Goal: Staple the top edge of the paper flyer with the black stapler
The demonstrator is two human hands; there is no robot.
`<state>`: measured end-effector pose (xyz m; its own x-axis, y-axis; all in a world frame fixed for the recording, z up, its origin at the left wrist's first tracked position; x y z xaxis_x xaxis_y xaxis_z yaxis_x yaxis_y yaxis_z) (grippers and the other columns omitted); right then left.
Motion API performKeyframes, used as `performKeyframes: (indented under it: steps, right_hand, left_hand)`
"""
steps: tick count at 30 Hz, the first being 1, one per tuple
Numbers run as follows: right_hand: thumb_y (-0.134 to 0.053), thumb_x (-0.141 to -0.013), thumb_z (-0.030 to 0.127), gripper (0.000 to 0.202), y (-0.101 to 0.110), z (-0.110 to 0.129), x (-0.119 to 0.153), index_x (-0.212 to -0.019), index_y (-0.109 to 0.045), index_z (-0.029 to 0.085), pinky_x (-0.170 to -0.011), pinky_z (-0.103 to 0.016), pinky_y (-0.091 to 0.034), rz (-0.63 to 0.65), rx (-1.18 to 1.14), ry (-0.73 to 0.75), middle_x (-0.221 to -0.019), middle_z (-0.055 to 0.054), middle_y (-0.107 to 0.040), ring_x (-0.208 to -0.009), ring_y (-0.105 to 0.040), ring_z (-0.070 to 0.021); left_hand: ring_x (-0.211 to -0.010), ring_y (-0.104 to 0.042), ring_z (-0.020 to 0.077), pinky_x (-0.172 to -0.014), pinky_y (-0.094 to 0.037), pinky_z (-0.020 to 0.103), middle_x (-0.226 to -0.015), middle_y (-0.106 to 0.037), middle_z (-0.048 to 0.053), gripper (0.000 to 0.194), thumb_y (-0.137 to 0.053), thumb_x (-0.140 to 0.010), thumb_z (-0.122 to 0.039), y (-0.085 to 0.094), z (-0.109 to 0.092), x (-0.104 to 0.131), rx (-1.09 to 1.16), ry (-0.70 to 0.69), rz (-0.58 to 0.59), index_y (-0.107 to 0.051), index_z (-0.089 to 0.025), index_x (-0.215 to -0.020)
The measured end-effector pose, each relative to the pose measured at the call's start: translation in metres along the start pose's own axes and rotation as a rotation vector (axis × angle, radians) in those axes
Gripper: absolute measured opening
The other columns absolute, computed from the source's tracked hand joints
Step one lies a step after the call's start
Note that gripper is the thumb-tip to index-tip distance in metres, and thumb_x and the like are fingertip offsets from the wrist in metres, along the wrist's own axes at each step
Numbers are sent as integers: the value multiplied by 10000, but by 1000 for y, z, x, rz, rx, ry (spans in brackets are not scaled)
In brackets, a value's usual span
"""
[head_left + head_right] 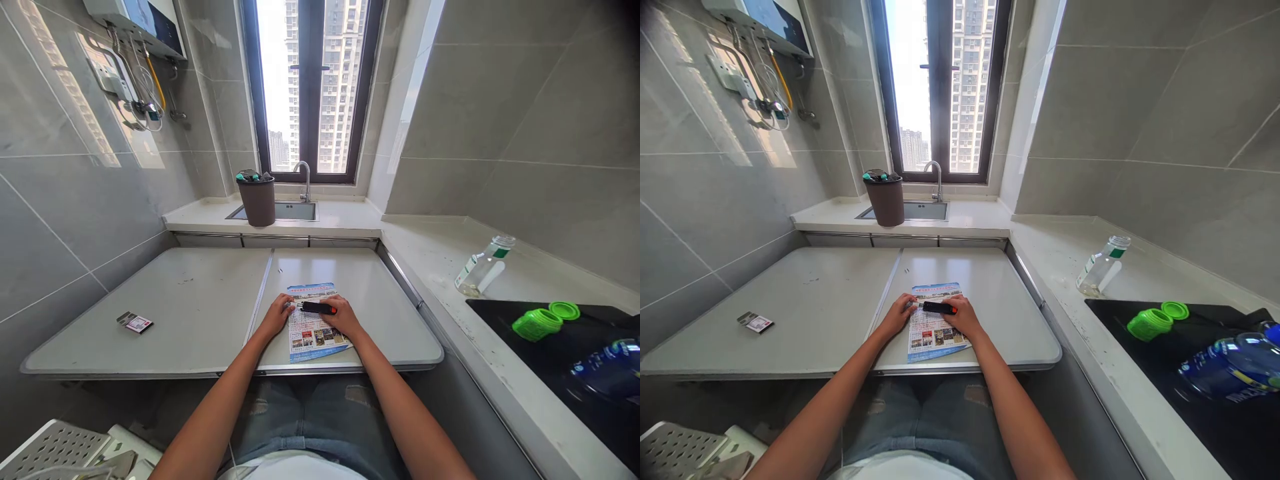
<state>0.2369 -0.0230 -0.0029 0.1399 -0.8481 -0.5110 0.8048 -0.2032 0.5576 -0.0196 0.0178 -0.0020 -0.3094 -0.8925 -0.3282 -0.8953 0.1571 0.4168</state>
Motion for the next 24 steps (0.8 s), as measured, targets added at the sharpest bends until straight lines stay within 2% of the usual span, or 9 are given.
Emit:
performKeyframes:
  steps: [4,7,9,11,14,18,24]
  right_hand:
    - [-769,-864,212,350,0,10,1,-1187,-839,326,-1002,-441,-609,20,-35,53,-1145,-32,-853,-1070,-807,-276]
    - [-752,-886,228,368,3,14,2,-1232,-825,328,-1011,-453,-624,-8,-42,90,-1196,-34,-848,-1107,-809,-285]
    - [-742,-885,203,398,6,14,2,-1256,-820,323,-1051,-473,-622,-62,-2,113,-1240,-42,-836,-1155,-797,-291]
    - [-731,-866,148,444,9,15,3,-1269,-821,313,-1065,-480,-627,-120,64,143,-1276,-56,-823,-1181,-785,-295]
    - [-687,-829,42,556,11,21,4,-1293,-817,320,-1038,-460,-642,-152,187,227,-1328,-64,-797,-1210,-756,-294]
    - [-606,-820,-44,693,6,34,5,-1345,-791,369,-999,-444,-636,-111,345,351,-1392,-50,-754,-1206,-713,-285]
    - [-544,-998,24,527,0,47,7,-1311,-803,360,-978,-473,-582,-105,482,434,-1396,-71,-747,-1114,-693,-285]
  left_hand:
    - [-1226,-644,315,-1237,-422,536,-1193,-710,92,57,-756,-906,-249,4,-1,1,141,38,-64,-721,-223,-943]
    - [-1375,-585,325,-1320,-338,541,-1287,-698,100,157,-810,-896,-255,0,4,-4,297,106,-154,-722,-230,-1024]
    - [-1420,-580,308,-1322,-360,533,-1361,-675,122,171,-763,-971,-298,-7,10,-10,439,184,-218,-684,-226,-1104]
    - [-1339,-662,285,-1267,-459,521,-1336,-681,157,152,-637,-1074,-354,-18,17,-18,605,277,-246,-638,-208,-1119]
    - [-1144,-768,257,-1159,-584,480,-1198,-722,193,228,-494,-1143,-353,-34,21,-27,843,387,-211,-619,-173,-1078]
    - [-1103,-793,234,-1102,-637,422,-1205,-753,204,183,-497,-1132,-225,-40,22,-28,1061,451,-157,-652,-130,-1113]
    - [-1193,-776,211,-1195,-575,361,-1198,-778,168,161,-557,-1055,-58,-43,22,-22,1191,480,-117,-691,-107,-1129]
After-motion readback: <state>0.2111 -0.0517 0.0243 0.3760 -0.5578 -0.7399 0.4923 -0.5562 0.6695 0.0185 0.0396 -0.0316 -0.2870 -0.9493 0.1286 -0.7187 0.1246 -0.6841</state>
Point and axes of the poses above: each hand's wrist, its own x-axis away from the middle knuckle, its own y-axis out of the back of the hand, z = x × y, the point moved 6 cm from there along -x, towards the middle knuckle
